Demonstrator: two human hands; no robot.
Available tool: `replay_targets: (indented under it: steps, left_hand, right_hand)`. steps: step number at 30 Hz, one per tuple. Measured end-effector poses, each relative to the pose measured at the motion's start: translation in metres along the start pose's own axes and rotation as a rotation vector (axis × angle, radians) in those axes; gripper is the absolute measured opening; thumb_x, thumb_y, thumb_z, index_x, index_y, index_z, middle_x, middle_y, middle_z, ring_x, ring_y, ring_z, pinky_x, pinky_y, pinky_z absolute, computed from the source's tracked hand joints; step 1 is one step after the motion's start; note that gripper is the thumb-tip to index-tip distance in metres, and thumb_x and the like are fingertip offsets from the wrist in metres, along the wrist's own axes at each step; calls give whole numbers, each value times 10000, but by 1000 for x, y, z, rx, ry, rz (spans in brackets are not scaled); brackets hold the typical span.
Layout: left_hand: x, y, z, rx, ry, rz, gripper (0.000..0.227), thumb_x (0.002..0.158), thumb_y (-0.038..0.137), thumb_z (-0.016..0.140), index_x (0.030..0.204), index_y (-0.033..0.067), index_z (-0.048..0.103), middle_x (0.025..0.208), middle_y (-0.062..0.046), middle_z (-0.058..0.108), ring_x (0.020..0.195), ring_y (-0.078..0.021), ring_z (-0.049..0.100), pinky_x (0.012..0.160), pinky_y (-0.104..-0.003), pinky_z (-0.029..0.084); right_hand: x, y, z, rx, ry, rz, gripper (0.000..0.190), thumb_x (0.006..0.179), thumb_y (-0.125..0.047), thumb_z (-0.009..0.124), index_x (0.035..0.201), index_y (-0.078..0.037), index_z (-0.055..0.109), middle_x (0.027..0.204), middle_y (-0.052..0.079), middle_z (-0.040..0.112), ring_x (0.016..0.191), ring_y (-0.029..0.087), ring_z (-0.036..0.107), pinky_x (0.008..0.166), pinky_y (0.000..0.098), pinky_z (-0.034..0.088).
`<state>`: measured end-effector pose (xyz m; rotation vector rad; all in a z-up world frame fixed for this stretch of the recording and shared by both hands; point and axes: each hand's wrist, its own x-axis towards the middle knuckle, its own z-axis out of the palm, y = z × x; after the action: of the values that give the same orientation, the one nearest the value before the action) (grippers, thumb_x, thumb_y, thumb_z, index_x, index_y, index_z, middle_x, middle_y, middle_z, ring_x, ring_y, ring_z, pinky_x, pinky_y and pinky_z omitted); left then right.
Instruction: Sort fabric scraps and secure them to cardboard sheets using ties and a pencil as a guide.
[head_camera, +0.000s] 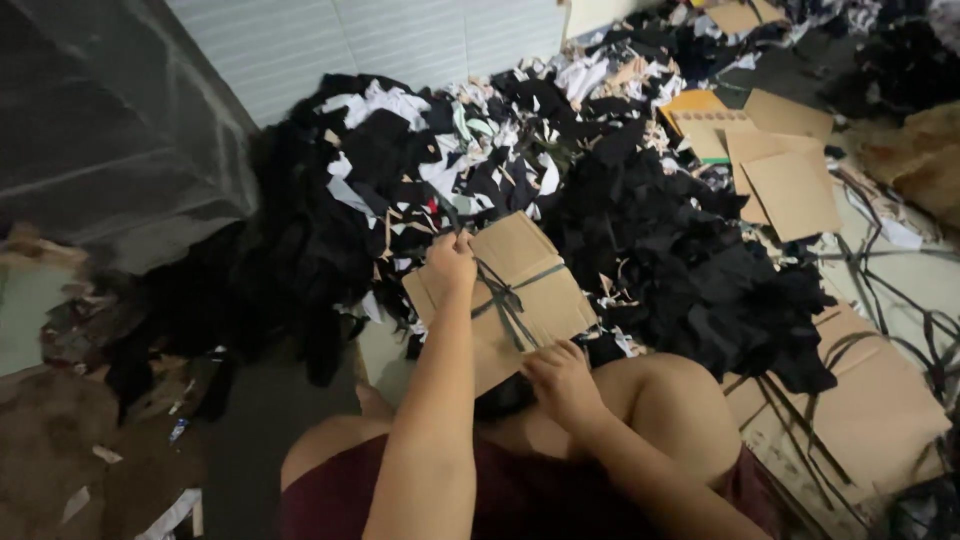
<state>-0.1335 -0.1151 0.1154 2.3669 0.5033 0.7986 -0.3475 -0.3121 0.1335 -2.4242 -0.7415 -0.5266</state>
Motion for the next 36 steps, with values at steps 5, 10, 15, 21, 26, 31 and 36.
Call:
replay_targets:
  steps: [5, 10, 15, 21, 26, 31, 36]
  left_hand:
    - [-1, 14, -50, -352, -58, 64, 234, 1001, 356, 627, 836, 233, 739, 974, -11, 694, 975, -327, 650, 826, -462, 563]
    - [-36, 28, -102, -971, -392, -164, 306, 1075, 267, 519, 895, 86, 688, 588, 17, 516, 545, -140, 601, 633, -263, 524]
    - [-64, 62, -193, -257, -832, 290, 637, 918, 478, 691, 1337, 2, 622, 1257, -247, 689, 1247, -396, 616, 1081, -502, 473]
    - [-95, 64, -177, 49, -874, 293, 411, 976, 311, 658, 1354, 152, 645, 1250, -69, 730, 1219, -214, 662, 1070, -383, 510]
    - [-95, 49, -139, -330, -657, -116, 386, 986, 356, 647, 1231, 63, 706, 1173, -167, 739, 1175, -335, 668, 1008, -465, 541]
    - [-86, 35, -116, -350, -604, -221, 493, 923, 569, 700, 1185, 152, 729, 1129, -119, 754, 1145, -305, 684, 972, -430, 559]
    - [-80, 33, -114, -375, -509, -223, 436, 921, 482, 709, 1108, 91, 754, 1042, -166, 763, 1079, -360, 700, 921, -466, 563]
  right_hand:
    - [8, 29, -11, 132, -13, 124, 288, 952, -266, 699, 710, -121, 643, 710, 37, 683, 759, 290, 681, 887, 457, 478]
    - [16, 37, -24, 194, 36, 94, 363, 904, -186, 724, 597, -90, 555, 592, 83, 619, 638, 348, 643, 724, 402, 510]
    - [32, 17, -66, 421, 166, 314, 286, 990, -195, 677, 735, -70, 715, 699, 140, 701, 736, 353, 708, 762, 395, 547]
    - [67, 26, -37, 619, 221, 413, 257, 997, -216, 702, 795, -59, 726, 740, 82, 762, 749, 172, 734, 796, 332, 572]
    - [80, 15, -22, 762, 286, 420, 178, 1020, -107, 613, 974, 16, 734, 923, 171, 772, 922, 278, 749, 892, 409, 586]
    - [77, 26, 60, 689, 259, 362, 213, 898, -4, 708, 1108, 14, 739, 1104, 229, 733, 1149, 380, 669, 1038, 481, 508]
    - [98, 18, 79, 584, 298, 574, 93, 898, -87, 761, 990, -85, 749, 930, 114, 763, 954, 270, 738, 887, 370, 583]
